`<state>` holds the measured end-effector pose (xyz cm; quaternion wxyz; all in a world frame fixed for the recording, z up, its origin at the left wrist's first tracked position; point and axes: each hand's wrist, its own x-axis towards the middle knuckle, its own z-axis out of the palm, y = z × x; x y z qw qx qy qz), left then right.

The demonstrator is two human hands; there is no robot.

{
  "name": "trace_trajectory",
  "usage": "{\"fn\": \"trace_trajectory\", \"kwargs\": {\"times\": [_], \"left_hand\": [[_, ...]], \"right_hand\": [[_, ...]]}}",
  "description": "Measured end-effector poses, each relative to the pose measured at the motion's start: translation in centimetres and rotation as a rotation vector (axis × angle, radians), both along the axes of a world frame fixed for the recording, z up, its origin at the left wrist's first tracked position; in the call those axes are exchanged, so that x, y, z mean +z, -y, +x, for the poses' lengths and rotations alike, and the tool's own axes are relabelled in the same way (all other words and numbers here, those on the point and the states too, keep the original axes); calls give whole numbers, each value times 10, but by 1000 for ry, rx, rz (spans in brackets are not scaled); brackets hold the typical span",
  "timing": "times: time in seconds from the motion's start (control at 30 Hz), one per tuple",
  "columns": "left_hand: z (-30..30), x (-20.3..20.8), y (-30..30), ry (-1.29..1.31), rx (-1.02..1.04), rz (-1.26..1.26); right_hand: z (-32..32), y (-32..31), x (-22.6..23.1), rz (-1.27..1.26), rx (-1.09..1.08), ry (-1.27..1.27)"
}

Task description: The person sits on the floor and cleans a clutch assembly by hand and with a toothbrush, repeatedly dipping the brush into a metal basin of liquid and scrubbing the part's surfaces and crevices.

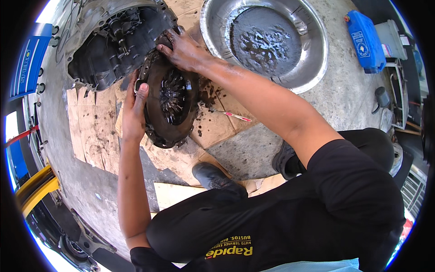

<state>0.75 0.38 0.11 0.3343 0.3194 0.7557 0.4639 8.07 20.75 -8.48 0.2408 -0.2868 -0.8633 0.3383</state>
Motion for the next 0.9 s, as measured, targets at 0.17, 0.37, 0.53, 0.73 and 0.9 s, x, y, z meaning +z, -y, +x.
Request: {"fn": "trace_trajectory", "kwargs": {"times": [0.17, 0.37, 0.53, 0.73, 0.9], "left_hand": [[-1, 3, 15, -115, 2, -52], [-3, 2, 7, 1, -10, 22], [-2, -2, 9, 133, 3, 85], [8, -10, 23, -43, -47, 92], [5, -13, 34, 33, -43, 115]], "right_hand": [[24, -8, 21, 12, 281, 103], [-19, -8, 17, 401, 317, 392], [-25, 6, 56, 434, 267, 411], [5, -43, 94, 301, 285, 993], [31, -11, 68, -388, 185, 462]]}}
